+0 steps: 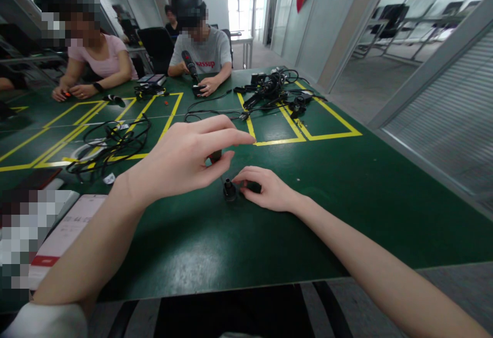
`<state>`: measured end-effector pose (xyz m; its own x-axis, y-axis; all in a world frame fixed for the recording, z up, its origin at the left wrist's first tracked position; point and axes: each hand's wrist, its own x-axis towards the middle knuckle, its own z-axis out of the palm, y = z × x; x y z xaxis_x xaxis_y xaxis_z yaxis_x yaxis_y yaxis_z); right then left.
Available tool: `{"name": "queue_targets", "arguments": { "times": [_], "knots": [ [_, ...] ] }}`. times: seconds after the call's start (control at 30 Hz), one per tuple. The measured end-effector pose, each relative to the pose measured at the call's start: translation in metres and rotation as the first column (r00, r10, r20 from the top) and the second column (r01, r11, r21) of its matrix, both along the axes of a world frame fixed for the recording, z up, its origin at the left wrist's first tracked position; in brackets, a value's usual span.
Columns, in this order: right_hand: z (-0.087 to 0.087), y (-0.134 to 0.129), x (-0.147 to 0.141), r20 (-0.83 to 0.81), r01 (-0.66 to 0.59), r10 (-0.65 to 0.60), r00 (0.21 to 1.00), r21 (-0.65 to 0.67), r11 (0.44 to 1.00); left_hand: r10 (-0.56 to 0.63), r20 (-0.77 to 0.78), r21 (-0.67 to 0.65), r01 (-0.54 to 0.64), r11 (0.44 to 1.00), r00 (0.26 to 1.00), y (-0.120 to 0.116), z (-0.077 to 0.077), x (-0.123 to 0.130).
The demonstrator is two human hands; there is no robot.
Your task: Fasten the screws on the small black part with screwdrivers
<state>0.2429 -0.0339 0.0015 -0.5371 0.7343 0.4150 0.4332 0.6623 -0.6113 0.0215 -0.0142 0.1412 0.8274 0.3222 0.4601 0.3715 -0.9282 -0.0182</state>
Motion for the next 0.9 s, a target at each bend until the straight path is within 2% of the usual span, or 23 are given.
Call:
{"name": "queue_targets", "arguments": {
  "times": [0.27, 0.4, 0.57, 0.73, 0.9],
  "knots": [
    [-0.003, -0.003, -0.005, -0.005, -0.030, 0.030, 1.000, 0.040, 0.999, -0.034, -0.009, -0.014, 0.033, 0.999, 0.999, -0.001, 0.001, 0.000],
    [-0.008, -0.001, -0.006, 0.011, -0.004, 0.004, 1.000, 0.030, 1.000, 0.001, 0.006, -0.018, -0.001, 1.000, 1.000, -0.001, 0.000, 0.000],
    [-0.009, -0.001, -0.005, 0.022, 0.037, -0.038, 0.999, 0.015, 0.999, -0.033, -0.023, -0.027, 0.032, 0.999, 0.999, -0.003, 0.001, 0.001],
    [-0.009, -0.001, -0.005, 0.022, 0.019, -0.019, 1.000, 0.032, 0.999, 0.043, -0.046, -0.014, -0.044, 0.999, 0.998, -0.004, 0.002, 0.002],
    [-0.009, -0.001, -0.004, 0.033, 0.042, -0.042, 0.999, 0.004, 0.999, 0.000, -0.048, -0.021, -0.001, 1.000, 0.999, -0.005, 0.002, 0.003]
  ]
}}
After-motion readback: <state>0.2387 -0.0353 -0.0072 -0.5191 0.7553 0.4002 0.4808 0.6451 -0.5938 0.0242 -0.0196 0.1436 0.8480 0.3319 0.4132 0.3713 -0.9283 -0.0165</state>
